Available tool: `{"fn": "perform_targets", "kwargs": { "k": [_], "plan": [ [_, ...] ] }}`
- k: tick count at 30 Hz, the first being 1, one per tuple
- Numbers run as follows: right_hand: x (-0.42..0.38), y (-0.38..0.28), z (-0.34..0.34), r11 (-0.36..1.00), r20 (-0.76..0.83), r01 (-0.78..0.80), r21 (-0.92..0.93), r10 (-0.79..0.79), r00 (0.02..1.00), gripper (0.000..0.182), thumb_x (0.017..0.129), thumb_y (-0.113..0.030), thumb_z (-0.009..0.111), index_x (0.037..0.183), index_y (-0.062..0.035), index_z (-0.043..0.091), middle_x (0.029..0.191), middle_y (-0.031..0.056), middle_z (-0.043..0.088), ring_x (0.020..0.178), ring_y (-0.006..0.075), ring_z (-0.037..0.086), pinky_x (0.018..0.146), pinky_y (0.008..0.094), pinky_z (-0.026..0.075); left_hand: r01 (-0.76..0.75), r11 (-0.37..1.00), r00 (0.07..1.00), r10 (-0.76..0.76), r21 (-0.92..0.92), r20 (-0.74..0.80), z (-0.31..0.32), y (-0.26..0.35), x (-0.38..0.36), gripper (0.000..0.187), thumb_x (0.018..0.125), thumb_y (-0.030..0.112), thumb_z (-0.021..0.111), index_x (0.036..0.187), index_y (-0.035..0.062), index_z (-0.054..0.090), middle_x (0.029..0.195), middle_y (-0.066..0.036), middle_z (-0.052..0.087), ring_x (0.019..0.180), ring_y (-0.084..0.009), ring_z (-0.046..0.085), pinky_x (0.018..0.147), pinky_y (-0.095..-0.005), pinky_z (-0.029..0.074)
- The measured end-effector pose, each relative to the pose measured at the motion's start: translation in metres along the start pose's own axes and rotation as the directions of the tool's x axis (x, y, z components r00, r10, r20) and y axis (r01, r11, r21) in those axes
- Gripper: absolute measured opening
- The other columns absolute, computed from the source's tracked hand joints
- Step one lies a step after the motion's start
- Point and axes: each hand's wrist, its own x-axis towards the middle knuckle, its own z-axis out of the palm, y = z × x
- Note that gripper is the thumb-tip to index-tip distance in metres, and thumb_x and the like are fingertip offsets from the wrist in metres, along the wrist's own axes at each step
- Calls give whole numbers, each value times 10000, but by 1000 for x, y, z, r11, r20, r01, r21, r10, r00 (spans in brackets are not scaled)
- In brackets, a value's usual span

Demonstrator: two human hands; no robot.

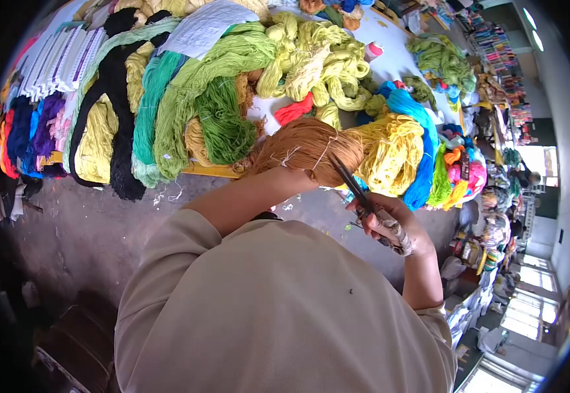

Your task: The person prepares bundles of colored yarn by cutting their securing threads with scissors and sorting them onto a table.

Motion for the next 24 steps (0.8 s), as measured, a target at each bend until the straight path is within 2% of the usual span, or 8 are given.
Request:
{"fn": "perform_targets", "kwargs": {
  "k": [4,10,20,21,22,23,24],
  "plan": [
    [2,3,-1,998,11,-53,-20,53,999,451,935,-387,724,1226,-51,646,787,-54,566,666,33,501,570,205,400,12,978,1000,-17,-206,-22,26,-13,9,225,956,199,554,1130,56,552,1073,-72,596,999,-197,574,888,-341,473],
    [5,6,0,998,22,-15,-62,17,1000,462,935,-412,717,1221,-56,654,804,-39,592,677,47,526,576,212,423,20,867,998,-44,-498,-37,69,-36,-3,330,977,229,550,1257,67,486,1216,-88,548,1124,-205,535,984,-347,434],
    [5,13,-3,996,-10,14,-87,-15,1000,428,950,-389,698,1214,-54,661,792,-19,605,698,53,556,588,214,439,15,504,995,-91,-864,-36,132,-87,-24,523,1011,280,542,1468,86,376,1455,-115,467,1332,-218,470,1144,-356,370],
    [8,13,-3,996,-6,26,-88,-26,1000,498,926,-427,718,1227,-37,651,795,-32,584,680,46,528,582,208,417,16,458,995,-95,-889,-31,139,-91,-23,543,1015,285,541,1489,88,365,1479,-117,459,1353,-220,464,1160,-357,364],
    [11,13,-2,995,-1,37,-90,-37,999,569,902,-466,737,1241,-19,641,797,-45,563,663,38,500,576,202,394,-59,958,970,-12,-280,-244,125,-74,-26,447,974,270,599,1374,94,502,1345,-107,567,1236,-212,545,1080,-374,434],
    [15,16,-2,991,-18,78,-107,-81,997,541,906,-468,733,1218,-33,653,796,-48,559,662,40,492,577,202,390,-32,966,992,-1,-257,-126,109,-59,-23,357,951,244,622,1270,92,568,1223,-87,617,1117,-202,592,989,-371,480],
    [19,19,-1,992,-32,75,-104,-79,996,535,903,-473,734,1202,-36,656,791,-51,555,660,40,486,576,201,386,-9,973,1000,8,-232,-5,66,-31,-24,270,928,217,645,1166,91,634,1101,-68,666,997,-193,639,898,-367,525]
  ]
}}
